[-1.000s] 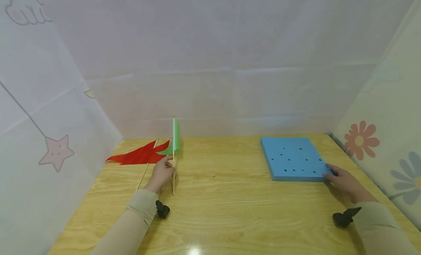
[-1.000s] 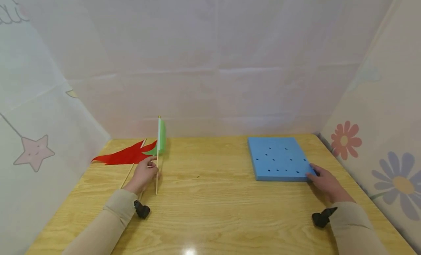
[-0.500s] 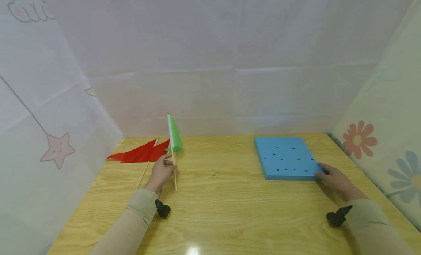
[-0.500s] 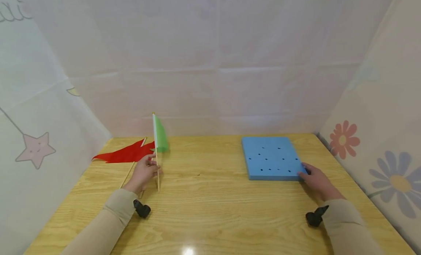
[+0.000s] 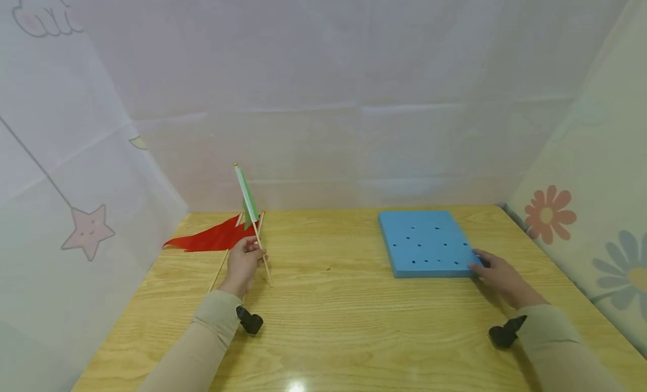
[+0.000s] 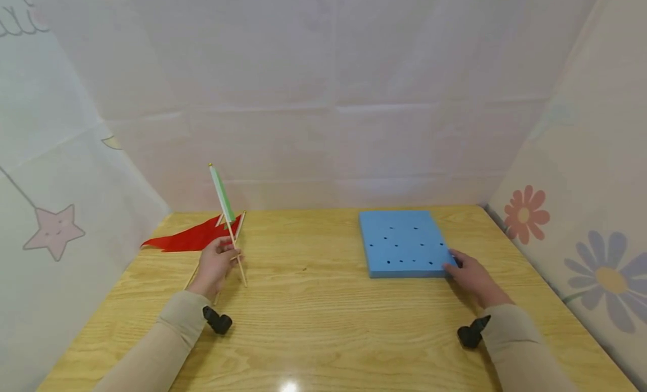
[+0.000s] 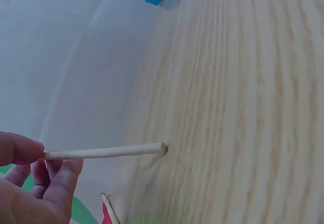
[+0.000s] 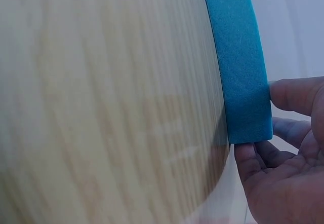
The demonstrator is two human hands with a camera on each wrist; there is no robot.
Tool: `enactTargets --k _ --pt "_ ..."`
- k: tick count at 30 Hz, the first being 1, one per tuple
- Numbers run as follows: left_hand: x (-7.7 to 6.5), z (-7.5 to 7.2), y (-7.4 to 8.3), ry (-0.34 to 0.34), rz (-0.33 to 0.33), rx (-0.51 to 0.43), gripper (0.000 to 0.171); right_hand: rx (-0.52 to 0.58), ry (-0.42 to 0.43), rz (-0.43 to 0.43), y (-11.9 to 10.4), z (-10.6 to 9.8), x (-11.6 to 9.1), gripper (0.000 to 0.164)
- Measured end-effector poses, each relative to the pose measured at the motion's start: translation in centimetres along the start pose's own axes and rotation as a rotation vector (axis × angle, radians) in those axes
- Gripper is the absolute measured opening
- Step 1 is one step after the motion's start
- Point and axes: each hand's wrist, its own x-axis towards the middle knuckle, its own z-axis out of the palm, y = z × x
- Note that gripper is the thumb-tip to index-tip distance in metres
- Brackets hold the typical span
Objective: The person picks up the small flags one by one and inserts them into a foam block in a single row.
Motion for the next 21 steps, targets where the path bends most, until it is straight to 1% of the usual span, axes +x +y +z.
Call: enactTargets --k 5,11,15,21 --pt "-0.1 0.1 0.1 0.013 0.010 0.041 0.040 -0.010 0.003 0.008 -0.4 0.5 0.1 0.072" --pt "0.1 0.2 0.0 0.046 0.044 0.088 0.036 -0.012 0.007 0.006 -0.8 1.2 0.4 0.071" --pt "0.1 0.2 0.0 0.063 0.058 0.096 0.034 -0.008 0.005 0.016 -1.1 1.6 0.6 0.070" --pt "0.0 0.3 0.1 0.085 0.076 0.077 0.029 0.006 -0.007 0.015 -1.6 2.4 0.7 0.071"
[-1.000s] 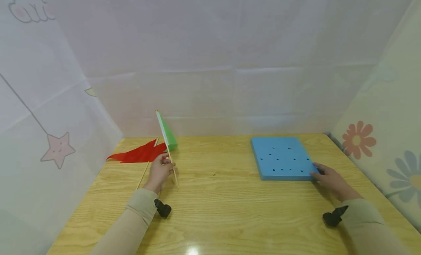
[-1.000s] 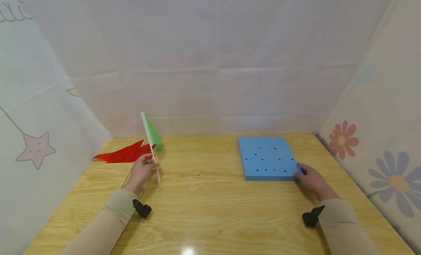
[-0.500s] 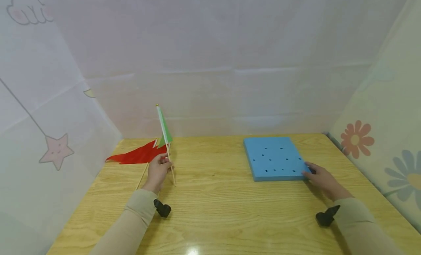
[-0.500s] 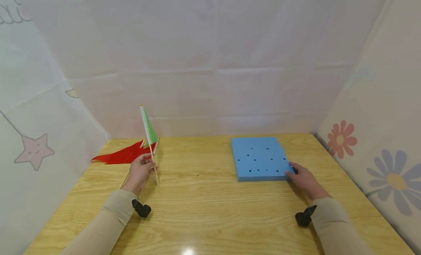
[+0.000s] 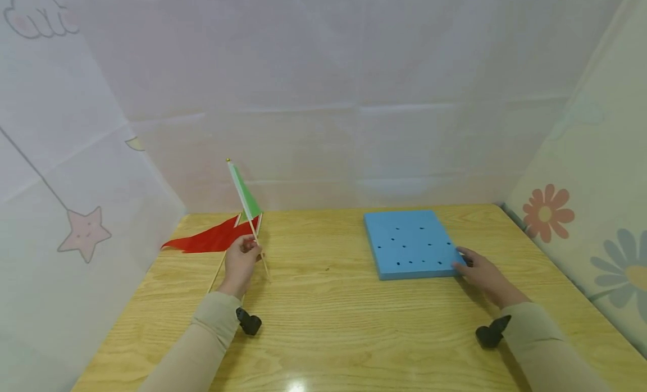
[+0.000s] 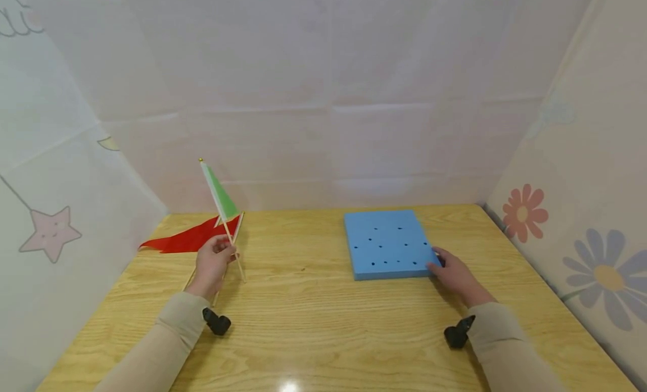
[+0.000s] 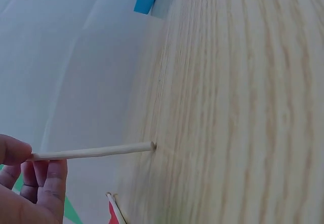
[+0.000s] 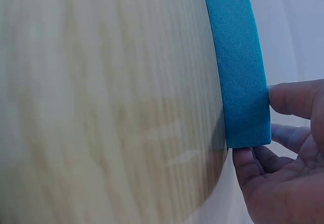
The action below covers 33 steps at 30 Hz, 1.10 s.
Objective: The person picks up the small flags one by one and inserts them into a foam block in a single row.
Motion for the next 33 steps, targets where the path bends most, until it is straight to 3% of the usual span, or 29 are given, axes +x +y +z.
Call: enactTargets --k 12,22,33 --pt "0.2 0.0 0.2 0.028 0.040 -0.007 0.022 -0.048 -0.032 -0.027 -1.9 2.3 0.5 0.074" --pt "0.4 0.1 0.3 0.039 0.071 0.060 0.024 -0.061 -0.058 -0.028 -3.1 3.9 1.0 0.074" --pt "0.3 1.1 0.9 0.044 0.122 0.124 0.024 -0.122 -0.063 -0.094 -5.8 6.9 1.4 0.070"
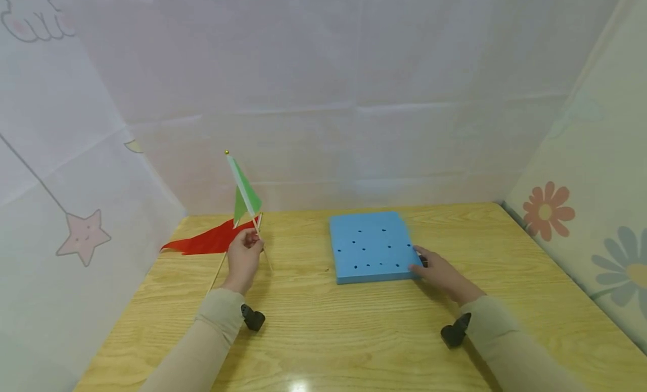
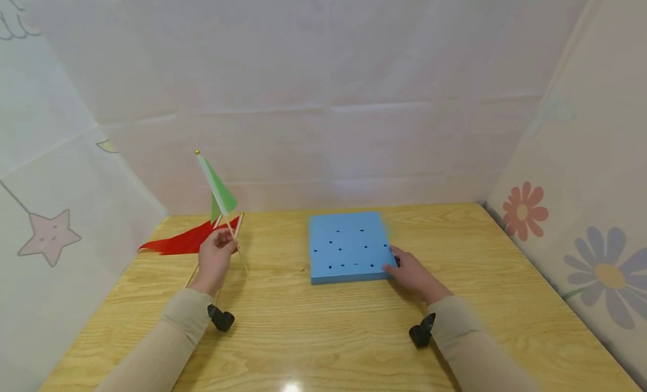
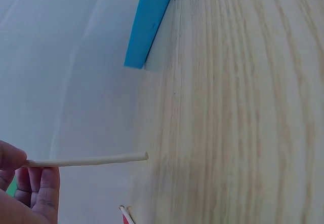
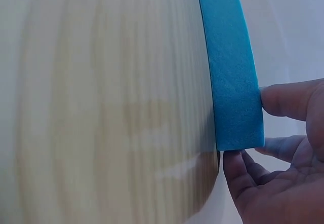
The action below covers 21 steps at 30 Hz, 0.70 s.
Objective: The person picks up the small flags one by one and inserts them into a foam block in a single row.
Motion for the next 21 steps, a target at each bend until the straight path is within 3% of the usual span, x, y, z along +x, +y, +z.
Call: enactTargets --k 6,12,21 --pt "0.0 0.5 0.3 -0.005 0.005 0.002 0.025 -0.045 0.009 -0.050 -1.5 1.8 0.9 0.067" --pt "0.1 0.9 0.5 -0.007 0.003 -0.007 0.026 -0.033 0.016 -0.047 -1.8 2.5 1.4 0.066" --pt "-0.2 3.2 1.6 -0.025 0.021 0.003 0.026 -0.003 0.017 -0.033 -1.5 2.6 1.4 0.066"
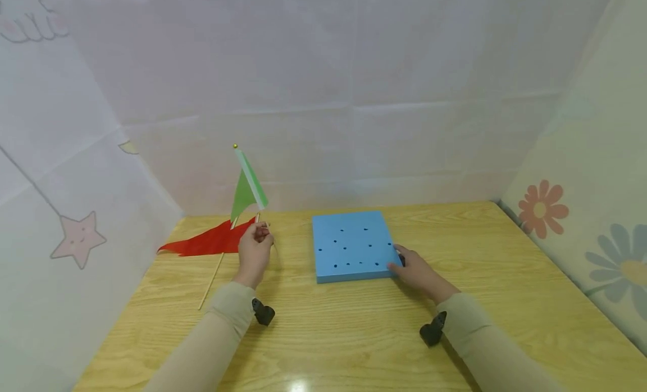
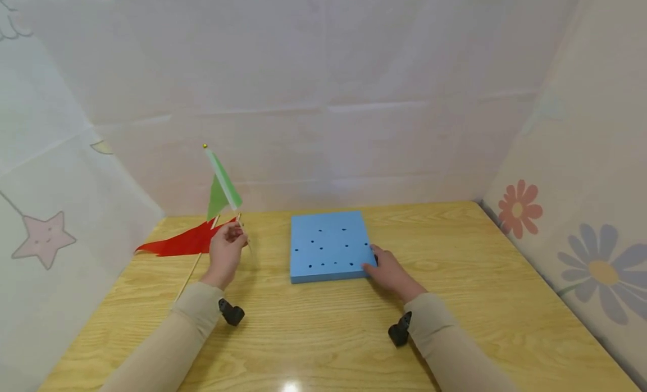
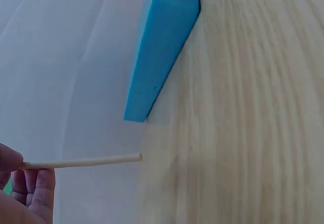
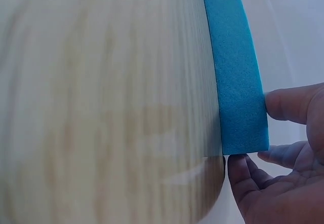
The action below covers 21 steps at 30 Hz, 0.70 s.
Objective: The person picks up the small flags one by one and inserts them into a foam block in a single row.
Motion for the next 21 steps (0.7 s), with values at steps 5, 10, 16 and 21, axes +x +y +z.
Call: enactTargets --k 5,10,16,21 --pt "-0.1 1.5 0.5 -0.036 0.036 0.040 0.023 -0.005 0.005 0.002 -0.2 0.0 -0.1 0.065" --pt "-0.3 2.9 0.8 -0.056 0.100 0.073 0.019 -0.007 0.009 0.001 -0.4 -0.1 -0.1 0.065" --pt "-0.4 4.3 1.2 -0.083 0.151 0.047 0.015 0.002 0.013 0.004 -0.4 -0.1 -0.2 0.066" --pt "-0.4 5.3 1.3 -0.064 0.163 0.016 0.012 0.024 0.006 -0.008 0.2 0.1 0.0 0.068"
